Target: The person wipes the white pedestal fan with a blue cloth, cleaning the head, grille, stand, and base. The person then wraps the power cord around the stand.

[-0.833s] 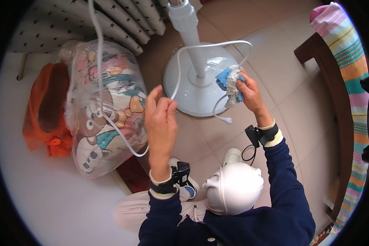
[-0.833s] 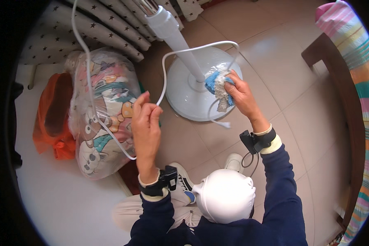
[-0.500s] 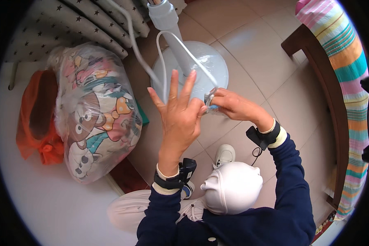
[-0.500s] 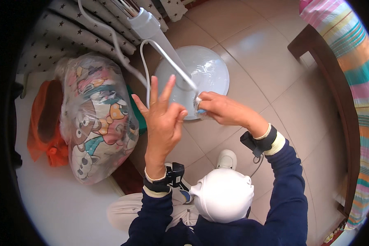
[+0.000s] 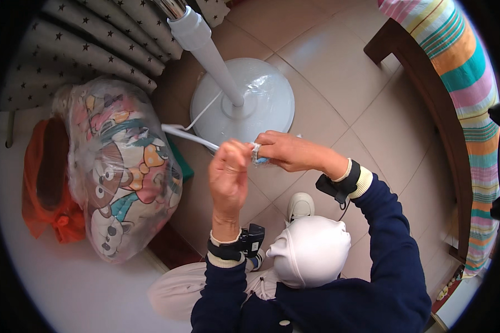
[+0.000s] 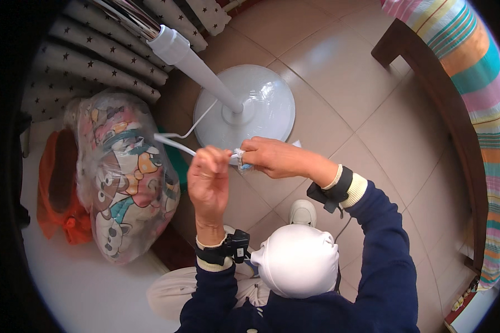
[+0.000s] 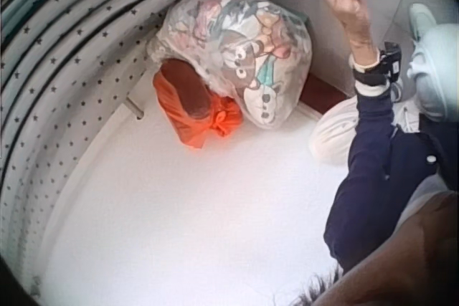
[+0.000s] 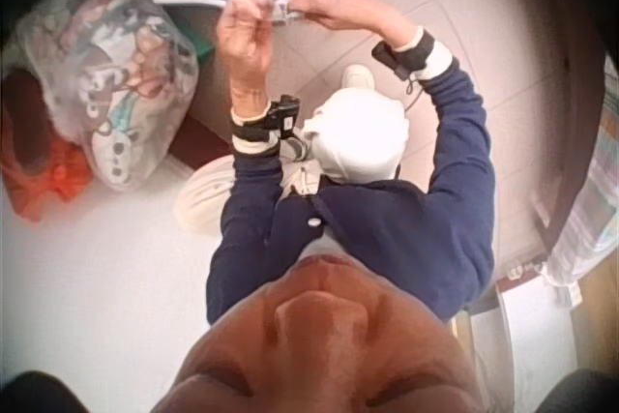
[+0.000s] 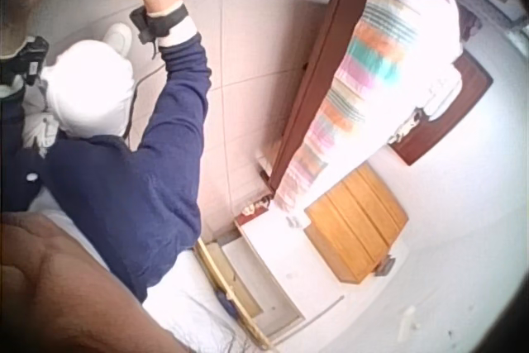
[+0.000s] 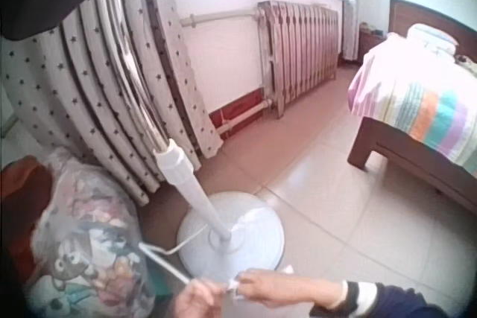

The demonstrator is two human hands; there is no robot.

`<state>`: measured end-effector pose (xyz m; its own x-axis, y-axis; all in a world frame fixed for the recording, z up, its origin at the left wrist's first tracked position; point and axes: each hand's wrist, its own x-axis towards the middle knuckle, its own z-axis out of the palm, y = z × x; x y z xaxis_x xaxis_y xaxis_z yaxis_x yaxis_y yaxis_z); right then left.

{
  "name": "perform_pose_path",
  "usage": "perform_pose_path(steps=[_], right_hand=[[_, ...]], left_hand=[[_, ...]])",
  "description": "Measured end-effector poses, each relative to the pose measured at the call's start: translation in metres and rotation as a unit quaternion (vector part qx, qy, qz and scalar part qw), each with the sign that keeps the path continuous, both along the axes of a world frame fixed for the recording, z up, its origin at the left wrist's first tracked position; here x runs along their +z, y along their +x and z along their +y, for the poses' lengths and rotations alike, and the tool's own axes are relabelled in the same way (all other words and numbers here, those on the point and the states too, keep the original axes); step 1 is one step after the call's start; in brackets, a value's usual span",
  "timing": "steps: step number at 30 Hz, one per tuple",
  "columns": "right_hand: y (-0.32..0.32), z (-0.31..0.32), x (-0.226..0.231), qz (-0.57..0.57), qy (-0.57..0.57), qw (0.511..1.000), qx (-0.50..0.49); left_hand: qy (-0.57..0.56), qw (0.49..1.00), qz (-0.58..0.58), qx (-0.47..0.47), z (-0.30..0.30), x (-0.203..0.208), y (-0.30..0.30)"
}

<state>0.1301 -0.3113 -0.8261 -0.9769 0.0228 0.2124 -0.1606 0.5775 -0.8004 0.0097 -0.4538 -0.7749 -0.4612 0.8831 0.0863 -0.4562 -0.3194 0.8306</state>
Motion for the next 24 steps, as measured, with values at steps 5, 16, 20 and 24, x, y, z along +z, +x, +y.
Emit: perform_pose_path(steps=[5, 16, 20, 24], right_hand=[[0.012, 0.006, -0.018, 0.018, -0.084, 0.996, 0.020], [0.044, 0.017, -0.098, -0.064, 0.012, 0.995, -0.071], [0.050, 0.022, -0.118, -0.044, -0.012, 0.994, -0.103], [0.054, 0.025, -0.128, -0.078, -0.166, 0.971, -0.153]], left_hand=[[0.054, 0.998, -0.008, 0.031, -0.009, 0.018, -0.008], [0.120, 0.990, 0.023, 0.076, -0.013, 0.072, -0.045], [0.112, 0.992, 0.016, 0.063, -0.007, 0.063, -0.039], [0.106, 0.990, 0.072, 0.064, -0.007, 0.064, -0.039]])
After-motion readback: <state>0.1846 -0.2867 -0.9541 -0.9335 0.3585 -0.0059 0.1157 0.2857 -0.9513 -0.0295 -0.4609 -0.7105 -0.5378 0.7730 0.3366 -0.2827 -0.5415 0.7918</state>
